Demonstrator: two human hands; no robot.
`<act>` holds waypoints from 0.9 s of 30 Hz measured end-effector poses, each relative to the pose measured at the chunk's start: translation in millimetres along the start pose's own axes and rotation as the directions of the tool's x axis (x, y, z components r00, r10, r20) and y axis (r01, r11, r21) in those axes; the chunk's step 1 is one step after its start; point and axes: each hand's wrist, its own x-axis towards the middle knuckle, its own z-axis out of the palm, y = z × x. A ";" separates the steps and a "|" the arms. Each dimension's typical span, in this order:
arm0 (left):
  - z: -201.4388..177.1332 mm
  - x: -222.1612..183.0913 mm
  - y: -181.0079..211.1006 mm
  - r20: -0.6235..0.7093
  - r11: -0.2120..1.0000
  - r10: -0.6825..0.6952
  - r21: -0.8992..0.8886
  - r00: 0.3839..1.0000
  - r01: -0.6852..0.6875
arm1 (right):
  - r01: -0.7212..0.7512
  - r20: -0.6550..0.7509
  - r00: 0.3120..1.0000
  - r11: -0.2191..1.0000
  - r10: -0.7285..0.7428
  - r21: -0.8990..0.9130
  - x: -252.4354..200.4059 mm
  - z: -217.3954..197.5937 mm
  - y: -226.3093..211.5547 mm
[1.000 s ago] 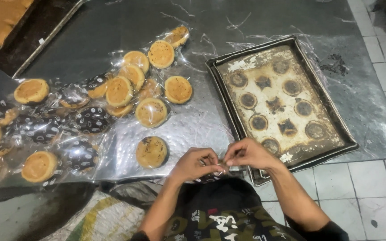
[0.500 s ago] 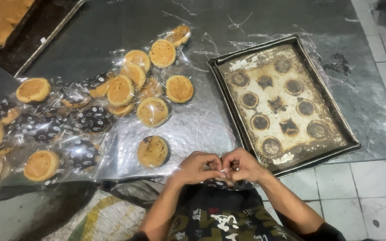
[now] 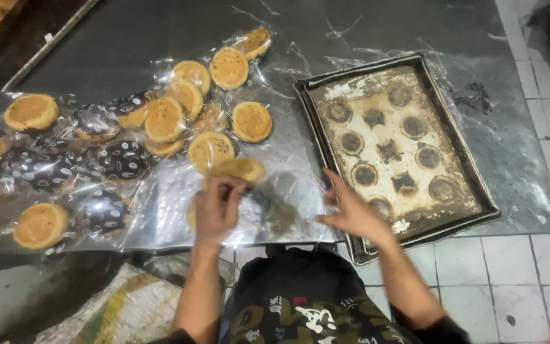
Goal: Packaging individual donuts into plastic bags and arranging them neatly on a metal tray.
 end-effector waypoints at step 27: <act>80.9 -123.7 -161.6 0.241 0.397 -0.877 -0.129 0.417 0.909 | -0.459 -0.330 0.861 0.870 0.386 -0.181 50.1 70.0 187.7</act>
